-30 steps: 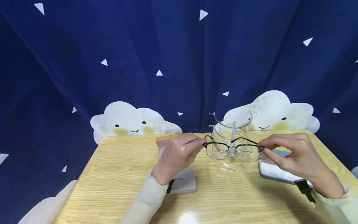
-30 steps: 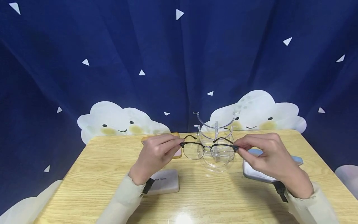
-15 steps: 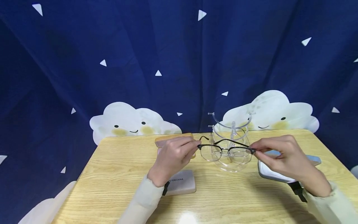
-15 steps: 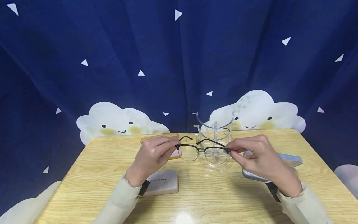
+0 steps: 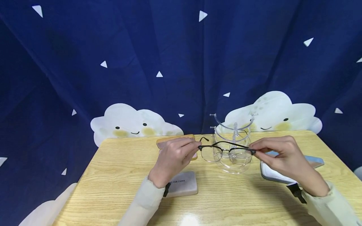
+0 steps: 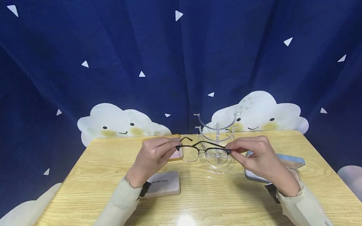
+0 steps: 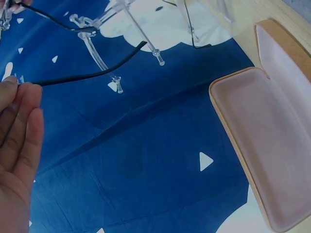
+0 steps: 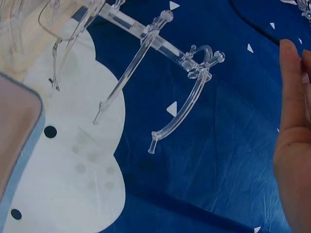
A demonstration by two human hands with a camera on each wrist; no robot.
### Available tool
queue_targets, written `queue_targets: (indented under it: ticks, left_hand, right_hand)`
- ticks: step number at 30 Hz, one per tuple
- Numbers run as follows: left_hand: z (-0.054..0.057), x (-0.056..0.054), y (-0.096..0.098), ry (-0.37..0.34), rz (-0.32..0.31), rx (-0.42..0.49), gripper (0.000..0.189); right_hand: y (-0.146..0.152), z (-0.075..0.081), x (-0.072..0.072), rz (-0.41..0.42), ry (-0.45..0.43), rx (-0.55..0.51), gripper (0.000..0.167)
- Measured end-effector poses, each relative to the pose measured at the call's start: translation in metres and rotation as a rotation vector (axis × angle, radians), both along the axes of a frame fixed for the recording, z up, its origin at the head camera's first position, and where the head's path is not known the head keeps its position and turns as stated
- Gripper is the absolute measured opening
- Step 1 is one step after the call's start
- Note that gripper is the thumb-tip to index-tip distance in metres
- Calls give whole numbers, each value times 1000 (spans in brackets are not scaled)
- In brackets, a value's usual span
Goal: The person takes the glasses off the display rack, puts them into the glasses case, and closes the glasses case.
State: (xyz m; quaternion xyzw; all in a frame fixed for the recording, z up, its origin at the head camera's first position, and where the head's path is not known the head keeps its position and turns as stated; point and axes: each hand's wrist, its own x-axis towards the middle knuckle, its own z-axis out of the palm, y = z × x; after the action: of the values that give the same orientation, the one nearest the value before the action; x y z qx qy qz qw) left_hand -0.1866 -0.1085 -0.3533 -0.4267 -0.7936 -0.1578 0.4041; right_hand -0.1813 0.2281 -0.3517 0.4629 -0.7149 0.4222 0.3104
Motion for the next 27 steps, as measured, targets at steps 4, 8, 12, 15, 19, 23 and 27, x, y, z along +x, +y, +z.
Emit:
queue_targets:
  ticks: [4,8,12,15,19,23,27]
  left_hand:
    - [-1,0,1,-6,1,2,14]
    - [-1,0,1,-8,2,-1,14]
    - [-1,1,1,-16,7,2,13]
    - [-1,1,1,-24,8,5,13]
    - [0,1,2,-32,0,3,13]
    - [1,2,2,-42,-9,-1,14]
    - [1,1,1,-42,-19,2,15]
  right_hand:
    - [-1,0,0,48,-44,-27,24]
    - [-1,-1,0,141,-104,-76,18]
    - [-1,-3,-1,243,-176,-121,9]
    - [0,-3,-1,311,-215,-148,4]
    - [-1,-4,0,395,-255,-181,5]
    - [-2,-4,0,471,-299,-214,9]
    - [-4,-4,0,568,-334,-248,15]
